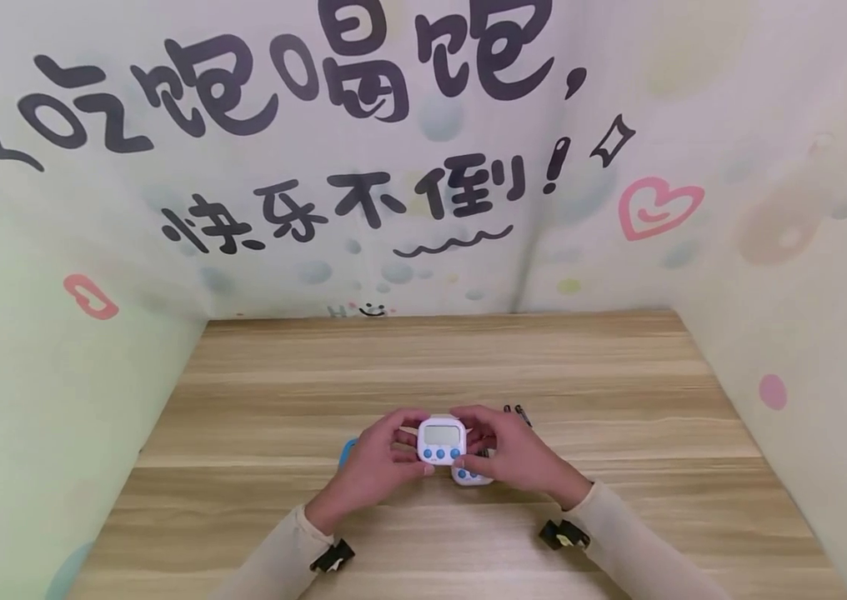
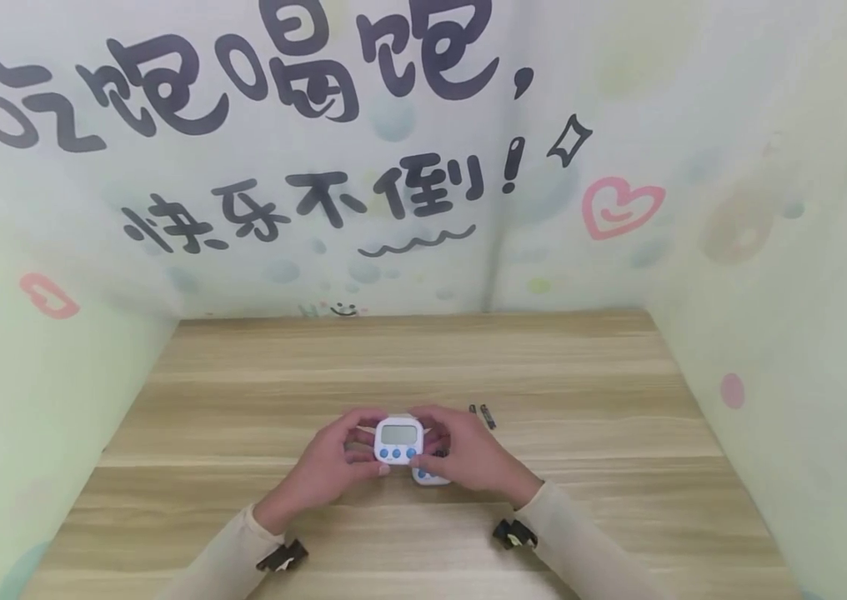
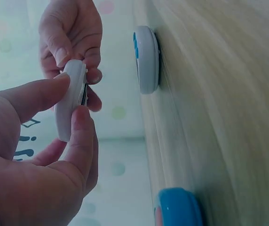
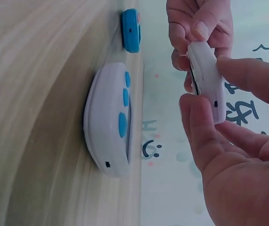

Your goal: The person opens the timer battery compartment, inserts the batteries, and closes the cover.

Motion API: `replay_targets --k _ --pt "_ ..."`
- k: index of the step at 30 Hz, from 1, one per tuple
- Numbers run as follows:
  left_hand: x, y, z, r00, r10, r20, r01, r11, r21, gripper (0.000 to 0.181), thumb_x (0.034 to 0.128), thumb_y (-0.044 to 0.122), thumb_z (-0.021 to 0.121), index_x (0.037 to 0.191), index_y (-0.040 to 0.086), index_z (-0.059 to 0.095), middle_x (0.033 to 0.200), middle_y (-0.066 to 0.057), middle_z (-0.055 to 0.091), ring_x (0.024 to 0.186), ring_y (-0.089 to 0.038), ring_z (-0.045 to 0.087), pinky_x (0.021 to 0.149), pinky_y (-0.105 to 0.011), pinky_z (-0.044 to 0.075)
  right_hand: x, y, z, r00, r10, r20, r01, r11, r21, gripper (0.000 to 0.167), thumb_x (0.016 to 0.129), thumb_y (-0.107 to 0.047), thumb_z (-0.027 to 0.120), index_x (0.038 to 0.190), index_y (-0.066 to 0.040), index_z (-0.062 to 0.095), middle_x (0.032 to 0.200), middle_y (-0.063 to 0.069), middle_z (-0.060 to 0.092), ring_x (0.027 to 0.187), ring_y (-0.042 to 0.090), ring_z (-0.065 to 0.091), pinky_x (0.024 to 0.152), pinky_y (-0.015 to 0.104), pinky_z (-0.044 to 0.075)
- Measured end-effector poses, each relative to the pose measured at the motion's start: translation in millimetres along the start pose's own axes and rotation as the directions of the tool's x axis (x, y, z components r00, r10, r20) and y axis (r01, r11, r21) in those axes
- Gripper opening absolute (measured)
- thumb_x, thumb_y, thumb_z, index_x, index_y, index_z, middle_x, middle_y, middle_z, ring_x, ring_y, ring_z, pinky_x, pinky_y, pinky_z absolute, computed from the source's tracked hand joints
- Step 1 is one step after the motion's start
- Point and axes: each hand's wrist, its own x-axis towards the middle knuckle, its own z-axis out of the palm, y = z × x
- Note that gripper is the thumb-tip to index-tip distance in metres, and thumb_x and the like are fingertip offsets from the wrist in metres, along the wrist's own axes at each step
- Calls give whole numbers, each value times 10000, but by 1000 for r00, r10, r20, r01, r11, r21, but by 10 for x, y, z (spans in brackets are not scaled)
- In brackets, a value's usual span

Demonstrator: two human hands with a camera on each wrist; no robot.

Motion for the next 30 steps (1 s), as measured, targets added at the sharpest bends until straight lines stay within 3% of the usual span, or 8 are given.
replay_targets --k 8,20,30 --pt "9 47 35 1000 3 6 -3 1000 -30 651 872 91 877 1444 159 574 1419 -108 602 1136 -248 693 873 -259 652 -29 22 -58 999 33 15 -34 996 82 646 924 -200 843 1479 -24 562 1075 40 715 910 163 693 795 256 640" --pt "10 71 61 1000 9 -21 -11 992 -126 542 952 110 794 1446 144 575 1286 -108 664 1128 -260 677 826 -251 641 -45 54 -85 999 46 -9 -44 989 140 598 927 -194 839 1453 -63 587 1105 68 733 892 160 729 793 261 650" --pt "34 77 62 996 40 -79 -50 991 -122 400 964 146 790 1347 120 678 1267 -92 728 1184 -258 695 914 -241 610 -50 32 -90 999 -3 -43 14 965 262 383 976 -111 769 1344 -94 664 1177 165 723 885 215 780 760 369 687"
